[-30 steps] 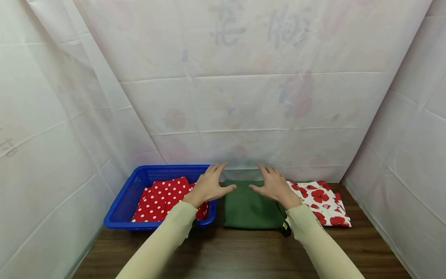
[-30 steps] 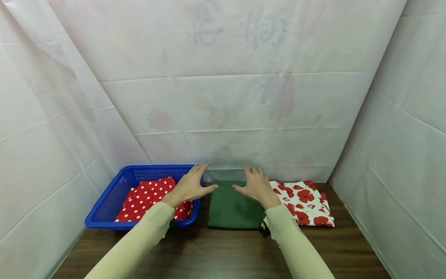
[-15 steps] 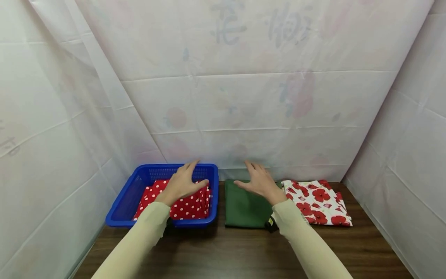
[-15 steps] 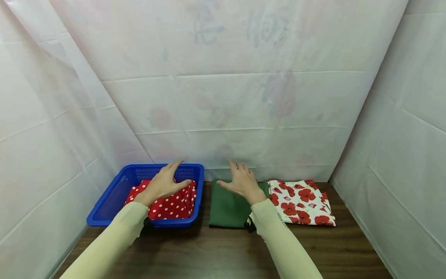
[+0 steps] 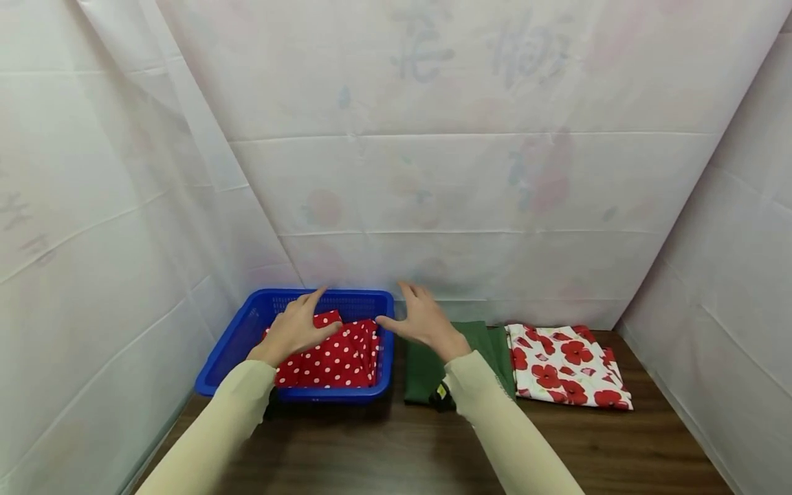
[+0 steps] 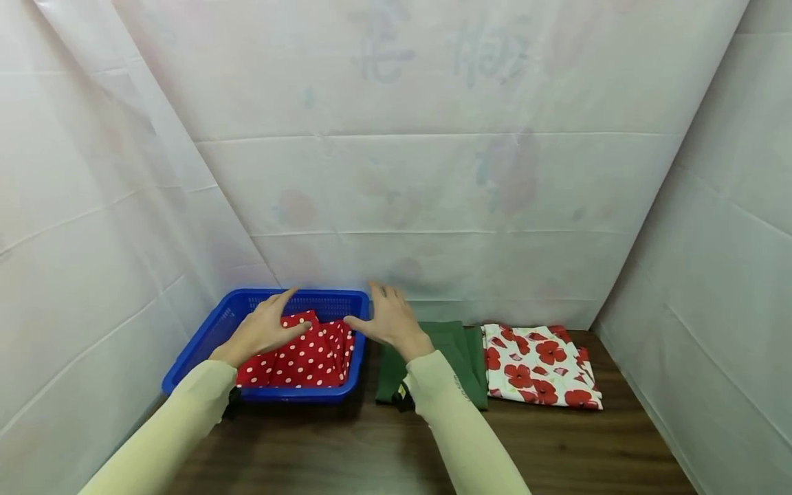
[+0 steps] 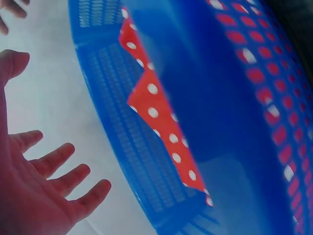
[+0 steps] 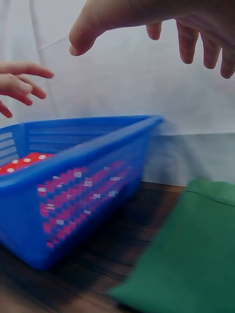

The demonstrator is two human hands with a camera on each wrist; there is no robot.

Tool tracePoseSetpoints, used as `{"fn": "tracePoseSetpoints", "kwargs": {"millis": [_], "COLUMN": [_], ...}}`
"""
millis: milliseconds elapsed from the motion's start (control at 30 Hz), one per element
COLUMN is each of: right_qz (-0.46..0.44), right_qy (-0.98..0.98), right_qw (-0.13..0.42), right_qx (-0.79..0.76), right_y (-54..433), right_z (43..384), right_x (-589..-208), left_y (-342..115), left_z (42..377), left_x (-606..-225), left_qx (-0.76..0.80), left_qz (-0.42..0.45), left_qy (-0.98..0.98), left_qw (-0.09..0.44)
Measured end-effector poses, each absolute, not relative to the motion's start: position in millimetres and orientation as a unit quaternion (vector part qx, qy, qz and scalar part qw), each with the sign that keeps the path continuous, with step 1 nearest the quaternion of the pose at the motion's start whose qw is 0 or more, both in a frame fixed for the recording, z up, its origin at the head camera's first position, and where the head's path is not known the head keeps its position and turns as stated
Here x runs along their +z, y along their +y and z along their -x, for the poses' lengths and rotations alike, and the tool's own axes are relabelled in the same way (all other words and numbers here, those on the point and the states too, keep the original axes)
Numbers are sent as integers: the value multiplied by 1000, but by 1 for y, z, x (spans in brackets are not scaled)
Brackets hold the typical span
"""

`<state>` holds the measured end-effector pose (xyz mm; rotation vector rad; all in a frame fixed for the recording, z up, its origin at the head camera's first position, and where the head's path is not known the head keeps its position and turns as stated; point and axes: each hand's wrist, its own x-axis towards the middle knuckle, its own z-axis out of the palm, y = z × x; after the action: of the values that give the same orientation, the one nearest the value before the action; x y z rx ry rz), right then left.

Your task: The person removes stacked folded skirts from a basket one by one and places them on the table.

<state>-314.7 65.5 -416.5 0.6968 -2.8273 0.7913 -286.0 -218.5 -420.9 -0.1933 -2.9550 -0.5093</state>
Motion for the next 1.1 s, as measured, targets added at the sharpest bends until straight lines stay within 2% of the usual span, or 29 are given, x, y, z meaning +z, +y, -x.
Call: {"fn": "tracePoseSetpoints", "kwargs": {"millis": [533,767,1100], "right_qz": [-223,-165,-100], "right_qy": [-929,-929,-920], "right_qw": [13,-32,-91], "right_qx": [296,329,367], "right_y": [-2,-27,-46], "right_z": [300,285,269], "right_x": [-432,-431,-445], "left_y": [-267,-280,-292], "left_z": [274,268,261], "left_x": [-438,-444,-460], "left_qx": [-157,-162,-185], "left_qz": [6,-36,-103], "left_qy": [-988,-986,-975], "left_qw": [7,-10,-69]}}
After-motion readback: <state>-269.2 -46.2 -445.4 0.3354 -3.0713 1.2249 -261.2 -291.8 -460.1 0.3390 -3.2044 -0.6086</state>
